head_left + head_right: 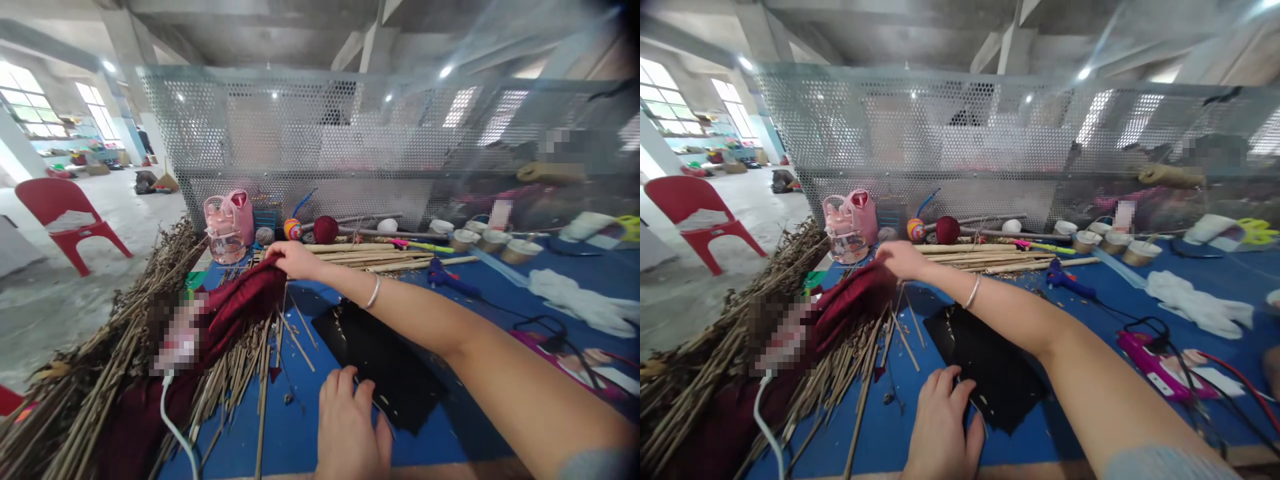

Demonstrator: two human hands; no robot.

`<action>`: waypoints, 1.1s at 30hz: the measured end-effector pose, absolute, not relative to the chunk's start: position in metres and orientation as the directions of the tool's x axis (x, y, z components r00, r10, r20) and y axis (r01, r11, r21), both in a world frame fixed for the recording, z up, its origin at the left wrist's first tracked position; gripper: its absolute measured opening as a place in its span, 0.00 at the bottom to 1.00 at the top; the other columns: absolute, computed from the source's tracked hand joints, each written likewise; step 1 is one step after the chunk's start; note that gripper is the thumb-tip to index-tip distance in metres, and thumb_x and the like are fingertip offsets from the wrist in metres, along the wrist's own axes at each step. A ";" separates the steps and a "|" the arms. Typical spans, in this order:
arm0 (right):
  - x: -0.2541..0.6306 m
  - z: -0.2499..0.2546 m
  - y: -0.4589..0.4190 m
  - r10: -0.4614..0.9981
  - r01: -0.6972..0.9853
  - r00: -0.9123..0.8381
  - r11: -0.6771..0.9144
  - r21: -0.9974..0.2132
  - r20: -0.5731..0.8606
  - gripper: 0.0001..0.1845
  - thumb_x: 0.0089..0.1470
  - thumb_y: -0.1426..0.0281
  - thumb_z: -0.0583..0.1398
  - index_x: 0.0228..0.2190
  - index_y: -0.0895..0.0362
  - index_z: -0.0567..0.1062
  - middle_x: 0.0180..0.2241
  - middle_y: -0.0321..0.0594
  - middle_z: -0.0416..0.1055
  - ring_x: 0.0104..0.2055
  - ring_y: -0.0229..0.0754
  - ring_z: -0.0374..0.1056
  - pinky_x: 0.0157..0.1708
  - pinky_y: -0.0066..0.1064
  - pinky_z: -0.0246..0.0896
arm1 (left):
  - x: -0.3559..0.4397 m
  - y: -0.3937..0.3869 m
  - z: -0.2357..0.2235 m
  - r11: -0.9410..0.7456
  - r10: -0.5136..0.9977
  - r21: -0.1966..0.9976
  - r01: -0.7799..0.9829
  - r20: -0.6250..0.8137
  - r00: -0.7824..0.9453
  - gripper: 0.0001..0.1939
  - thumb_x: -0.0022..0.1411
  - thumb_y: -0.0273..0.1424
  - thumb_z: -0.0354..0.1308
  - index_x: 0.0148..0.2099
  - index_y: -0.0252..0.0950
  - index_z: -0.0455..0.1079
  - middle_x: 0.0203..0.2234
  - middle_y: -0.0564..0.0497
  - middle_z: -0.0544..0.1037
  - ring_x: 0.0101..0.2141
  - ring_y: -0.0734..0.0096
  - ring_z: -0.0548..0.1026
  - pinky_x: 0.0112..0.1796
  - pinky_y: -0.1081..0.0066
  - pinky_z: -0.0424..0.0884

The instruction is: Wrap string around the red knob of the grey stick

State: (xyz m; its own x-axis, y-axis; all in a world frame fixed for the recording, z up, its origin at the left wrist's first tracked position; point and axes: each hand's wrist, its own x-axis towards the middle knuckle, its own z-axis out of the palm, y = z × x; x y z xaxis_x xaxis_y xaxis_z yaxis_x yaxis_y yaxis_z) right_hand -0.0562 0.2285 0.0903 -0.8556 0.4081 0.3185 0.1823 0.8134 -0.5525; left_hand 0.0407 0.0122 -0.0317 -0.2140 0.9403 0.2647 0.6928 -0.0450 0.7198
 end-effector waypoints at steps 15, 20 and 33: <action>-0.086 0.062 0.197 0.201 0.207 -0.978 0.947 -0.244 -0.048 0.60 0.37 0.51 0.65 0.64 0.62 0.46 0.65 0.57 0.45 0.65 0.58 0.45 0.59 0.45 0.47 | -0.039 -0.028 0.046 -0.137 0.580 0.589 0.797 0.700 -0.417 0.15 0.58 0.24 0.53 0.48 0.37 0.68 0.48 0.42 0.72 0.49 0.62 0.70 0.49 0.60 0.68; -0.094 0.059 0.177 0.154 0.150 -0.988 0.979 -0.137 0.024 0.24 0.50 0.59 0.59 0.47 0.58 0.72 0.46 0.52 0.73 0.49 0.55 0.68 0.46 0.40 0.60 | -0.109 -0.043 0.079 0.340 0.330 0.596 0.727 0.648 -0.686 0.17 0.58 0.35 0.55 0.48 0.33 0.69 0.46 0.41 0.72 0.50 0.55 0.69 0.54 0.55 0.62; -0.016 0.082 0.203 0.270 0.201 -0.944 0.926 -0.319 0.188 0.14 0.55 0.74 0.55 0.41 0.60 0.75 0.43 0.49 0.75 0.46 0.47 0.71 0.44 0.30 0.60 | -0.163 -0.026 0.047 0.594 0.431 0.543 0.594 0.409 -0.804 0.33 0.56 0.43 0.52 0.56 0.21 0.63 0.48 0.29 0.71 0.51 0.44 0.68 0.52 0.53 0.62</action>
State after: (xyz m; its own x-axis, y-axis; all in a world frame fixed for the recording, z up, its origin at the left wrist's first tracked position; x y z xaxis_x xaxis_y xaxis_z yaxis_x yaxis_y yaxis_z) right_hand -0.0155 0.2030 0.0815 -0.9443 0.2702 0.1878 0.2015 0.9260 -0.3193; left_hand -0.1634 -0.0264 0.0474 -0.8043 0.4306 0.4095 0.5942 0.5936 0.5428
